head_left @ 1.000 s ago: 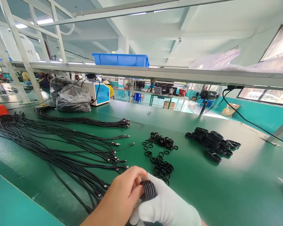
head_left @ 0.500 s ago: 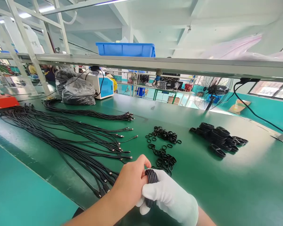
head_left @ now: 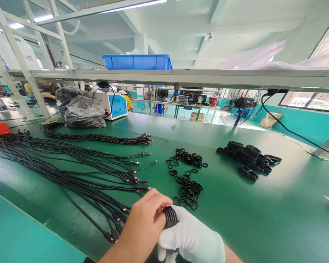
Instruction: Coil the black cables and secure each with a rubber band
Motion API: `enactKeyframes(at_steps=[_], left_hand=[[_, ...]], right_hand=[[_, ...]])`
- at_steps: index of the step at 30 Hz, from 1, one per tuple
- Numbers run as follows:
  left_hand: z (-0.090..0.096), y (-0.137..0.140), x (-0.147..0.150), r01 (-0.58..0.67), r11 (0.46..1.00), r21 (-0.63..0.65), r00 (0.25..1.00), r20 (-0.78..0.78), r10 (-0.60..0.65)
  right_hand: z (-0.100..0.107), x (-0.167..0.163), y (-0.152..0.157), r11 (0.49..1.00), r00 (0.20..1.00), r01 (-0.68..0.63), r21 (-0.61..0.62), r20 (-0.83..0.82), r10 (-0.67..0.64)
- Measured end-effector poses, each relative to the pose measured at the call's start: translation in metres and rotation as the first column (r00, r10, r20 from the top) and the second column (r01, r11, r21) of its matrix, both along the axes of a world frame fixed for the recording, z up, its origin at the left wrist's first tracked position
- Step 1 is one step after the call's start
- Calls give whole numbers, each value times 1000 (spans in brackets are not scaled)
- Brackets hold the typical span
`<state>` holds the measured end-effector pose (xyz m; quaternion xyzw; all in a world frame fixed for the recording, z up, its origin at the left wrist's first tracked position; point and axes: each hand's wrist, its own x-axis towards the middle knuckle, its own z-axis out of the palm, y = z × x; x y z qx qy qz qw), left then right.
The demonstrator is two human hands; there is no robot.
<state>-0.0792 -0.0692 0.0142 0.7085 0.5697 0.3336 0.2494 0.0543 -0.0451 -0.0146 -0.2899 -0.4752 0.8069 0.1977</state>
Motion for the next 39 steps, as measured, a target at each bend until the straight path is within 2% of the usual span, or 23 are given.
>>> enactKeyframes(at_steps=[3,11,13,15,17,21,26,28,31,34,37,39], left_hand=[[-9,0,1,-24,996,86,999,-30,27],[-24,-4,0,-68,970,232,997,55,56],[-22,-2,2,-77,979,187,995,71,64],[-17,2,3,-54,995,84,996,70,48],[-10,5,4,-20,1000,-8,999,30,20],[0,11,0,-36,996,-86,997,-64,31],[-3,14,2,-40,948,-316,987,137,87],[-7,16,5,-51,933,-357,984,143,109],[-8,17,8,-83,939,-334,994,34,100],[-4,15,7,-107,962,-253,991,-105,82],[-1,10,4,-32,992,-120,996,-81,22],[-2,7,3,24,999,-31,998,-49,-25]], right_hand=[[-2,-1,0,999,1000,9,42,6,-9],[10,-1,-1,999,1000,2,52,8,-2],[10,-1,0,999,999,21,48,32,-23],[8,-1,2,997,997,56,51,44,-58],[6,-1,3,995,995,93,47,30,-94],[5,1,2,995,996,93,-22,4,-93],[7,4,1,996,996,86,-25,16,-86],[6,4,1,997,994,75,18,79,-77],[3,3,1,996,988,71,48,136,-77],[2,3,1,997,996,73,-30,52,-71],[2,2,-1,995,999,42,-91,-21,-44],[2,1,-1,997,1000,27,-69,11,-26]])
